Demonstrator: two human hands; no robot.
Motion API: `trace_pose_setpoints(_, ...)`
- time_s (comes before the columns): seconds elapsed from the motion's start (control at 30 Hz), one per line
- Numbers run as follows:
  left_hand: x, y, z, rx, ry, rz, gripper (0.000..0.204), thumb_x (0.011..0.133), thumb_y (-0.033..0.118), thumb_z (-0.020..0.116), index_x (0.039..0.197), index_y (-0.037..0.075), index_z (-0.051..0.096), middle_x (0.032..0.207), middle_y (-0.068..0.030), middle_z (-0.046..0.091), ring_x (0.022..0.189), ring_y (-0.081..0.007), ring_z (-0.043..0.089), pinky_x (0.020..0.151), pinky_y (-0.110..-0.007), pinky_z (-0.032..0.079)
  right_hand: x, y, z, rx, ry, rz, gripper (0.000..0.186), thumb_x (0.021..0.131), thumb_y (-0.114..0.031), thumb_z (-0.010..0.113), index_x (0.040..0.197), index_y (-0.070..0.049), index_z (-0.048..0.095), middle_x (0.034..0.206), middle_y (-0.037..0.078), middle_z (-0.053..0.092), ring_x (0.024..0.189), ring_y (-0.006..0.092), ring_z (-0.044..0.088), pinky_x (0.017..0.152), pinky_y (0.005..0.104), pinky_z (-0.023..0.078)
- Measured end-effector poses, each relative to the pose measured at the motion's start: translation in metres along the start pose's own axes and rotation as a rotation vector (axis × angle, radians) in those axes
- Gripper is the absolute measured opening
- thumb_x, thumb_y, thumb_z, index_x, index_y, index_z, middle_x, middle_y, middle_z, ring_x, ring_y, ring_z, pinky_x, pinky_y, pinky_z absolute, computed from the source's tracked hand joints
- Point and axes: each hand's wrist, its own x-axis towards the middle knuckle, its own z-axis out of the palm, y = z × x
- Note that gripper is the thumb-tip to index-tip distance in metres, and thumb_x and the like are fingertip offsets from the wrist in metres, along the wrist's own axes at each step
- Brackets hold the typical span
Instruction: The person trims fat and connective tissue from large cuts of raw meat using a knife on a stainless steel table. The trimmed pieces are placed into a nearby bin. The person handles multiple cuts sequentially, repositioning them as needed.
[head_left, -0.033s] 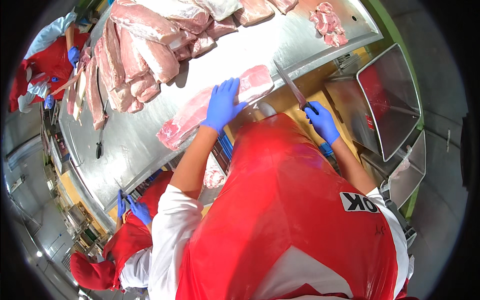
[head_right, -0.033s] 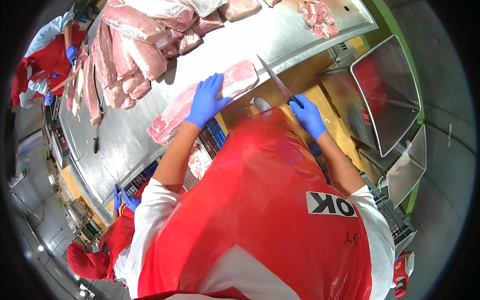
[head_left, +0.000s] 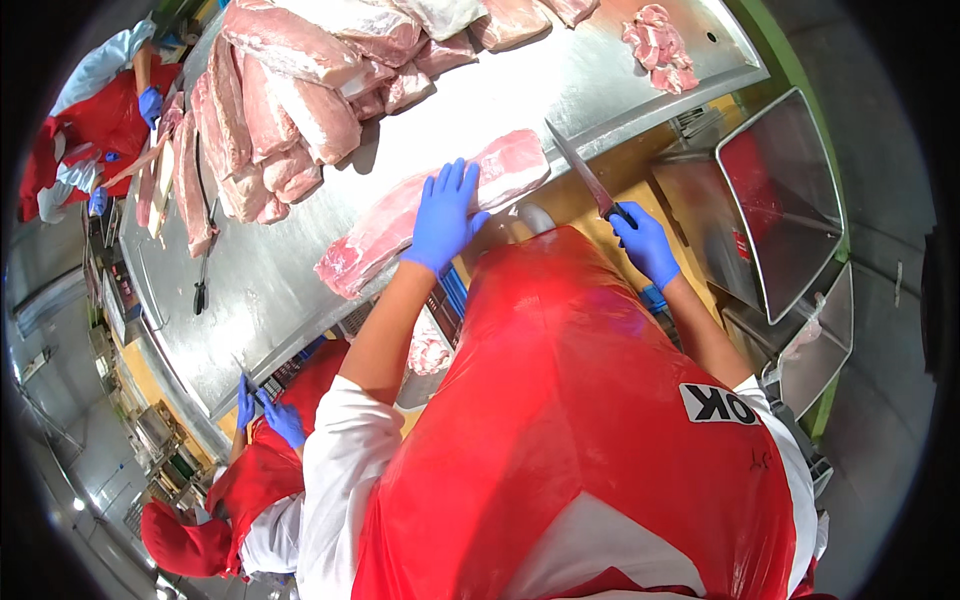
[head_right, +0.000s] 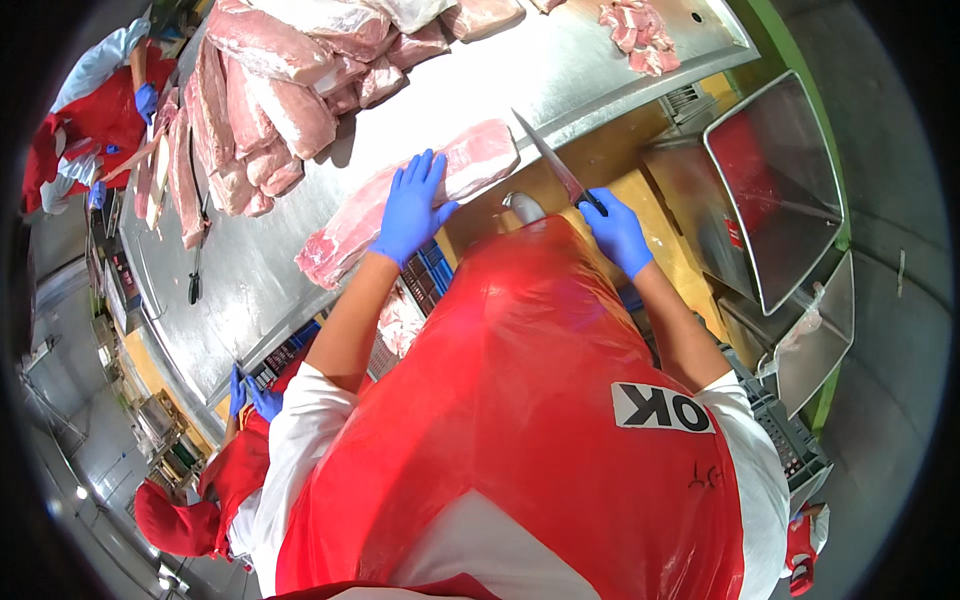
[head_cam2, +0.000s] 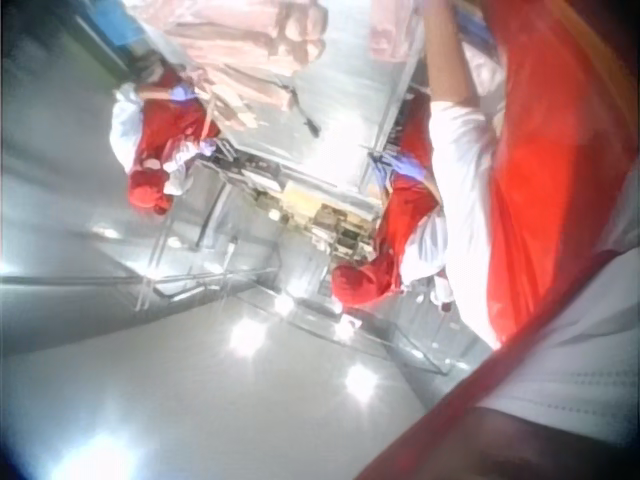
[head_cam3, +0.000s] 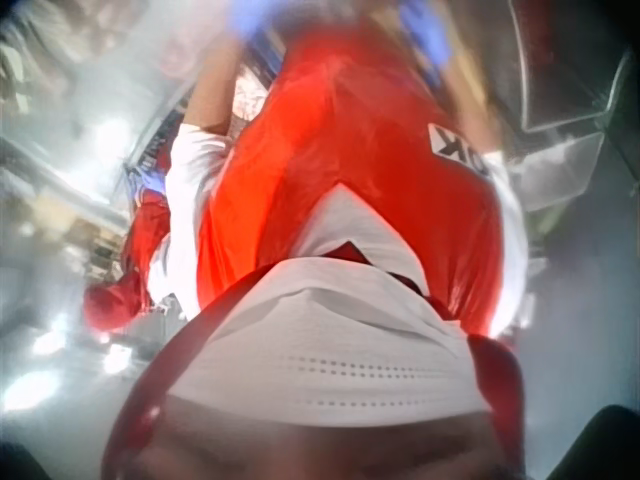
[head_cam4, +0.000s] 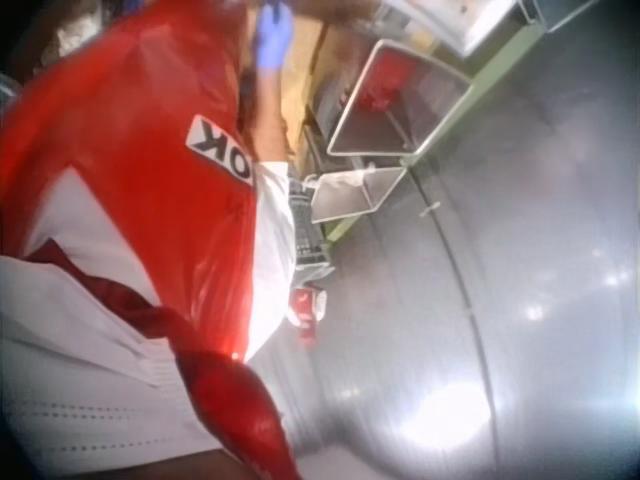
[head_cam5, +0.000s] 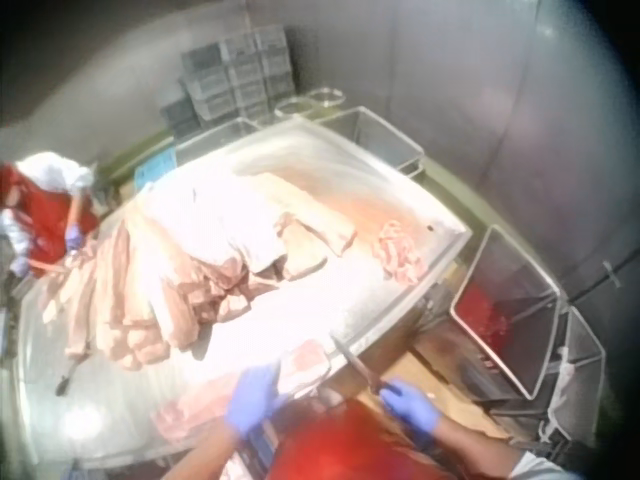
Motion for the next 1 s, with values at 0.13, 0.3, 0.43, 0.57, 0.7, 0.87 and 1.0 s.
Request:
trace_pose_setpoints(0.13, -0.074, -0.015, 0.016, 0.122, 0.032, -0.134, 0.082, 0.094, 0.027, 0.074, 0.163, 0.007, 0.035, 0.171, -0.0214, 0.030, 0.158, -0.0435, 0.027, 0.125, -0.061, 0.026, 0.005, -0.020, 0.007, -0.292, 0.132, -0.280, 0.030, 0.103, -0.028, 0.064, 0.129, -0.014, 0.068, 0.100, 0.014, 0.073, 0.088, 0.0272, 0.069, 0.081, 0.0391, 0.056)
trace_pose_setpoints(0.3, -0.126, -0.038, 0.020, 0.190, 0.117, -0.393, 0.076, 0.096, 0.025, 0.072, 0.162, 0.006, 0.039, 0.171, -0.0201, 0.032, 0.159, -0.0428, 0.028, 0.127, -0.058, 0.024, 0.023, -0.071, 0.010, -0.783, 0.105, -0.678, 0.039, 0.100, -0.022, 0.065, 0.138, -0.018, 0.066, 0.096, 0.016, 0.068, 0.091, 0.0371, 0.064, 0.080, 0.0490, 0.053)
trace_pose_setpoints(0.43, -0.140, -0.037, 0.033, 0.065, 0.249, -0.453, 0.072, 0.095, 0.025, 0.071, 0.158, 0.002, 0.044, 0.169, -0.0221, 0.036, 0.157, -0.0441, 0.030, 0.126, -0.057, 0.027, 0.038, -0.106, 0.031, -0.979, 0.069, -0.760, 0.039, 0.099, -0.019, 0.063, 0.138, -0.017, 0.066, 0.093, 0.017, 0.067, 0.090, 0.0389, 0.063, 0.077, 0.0505, 0.052)
trace_pose_setpoints(0.57, -0.138, -0.027, 0.040, 0.012, 0.310, -0.460, 0.072, 0.095, 0.025, 0.071, 0.157, -0.001, 0.044, 0.167, -0.0245, 0.037, 0.155, -0.0464, 0.032, 0.126, -0.055, 0.028, 0.051, -0.123, 0.062, -1.022, 0.084, -0.783, 0.035, 0.099, -0.018, 0.061, 0.133, -0.014, 0.067, 0.092, 0.019, 0.068, 0.089, 0.0395, 0.065, 0.077, 0.0510, 0.053)
trace_pose_setpoints(0.7, -0.136, -0.024, 0.039, 0.037, 0.285, -0.474, 0.073, 0.095, 0.026, 0.072, 0.157, -0.001, 0.044, 0.169, -0.0240, 0.035, 0.156, -0.0459, 0.031, 0.126, -0.054, 0.028, 0.064, -0.123, 0.073, -0.991, 0.073, -0.770, 0.035, 0.101, -0.021, 0.062, 0.134, -0.016, 0.068, 0.090, 0.020, 0.066, 0.086, 0.0426, 0.063, 0.077, 0.0535, 0.050)
trace_pose_setpoints(0.87, -0.136, -0.026, 0.039, 0.042, 0.229, -0.509, 0.074, 0.095, 0.027, 0.072, 0.157, -0.001, 0.043, 0.170, -0.0233, 0.032, 0.157, -0.0456, 0.029, 0.126, -0.055, 0.028, 0.061, -0.099, 0.023, -0.935, 0.072, -0.722, 0.032, 0.100, -0.021, 0.064, 0.132, -0.018, 0.069, 0.093, 0.020, 0.068, 0.090, 0.0425, 0.064, 0.080, 0.0538, 0.053)
trace_pose_setpoints(1.0, -0.135, -0.027, 0.040, 0.060, 0.217, -0.502, 0.076, 0.094, 0.027, 0.073, 0.158, -0.001, 0.042, 0.170, -0.0240, 0.032, 0.157, -0.0457, 0.029, 0.126, -0.055, 0.029, 0.056, -0.095, 0.012, -0.905, 0.080, -0.729, 0.036, 0.098, -0.020, 0.068, 0.134, -0.018, 0.069, 0.092, 0.019, 0.066, 0.086, 0.0417, 0.062, 0.080, 0.0523, 0.052)
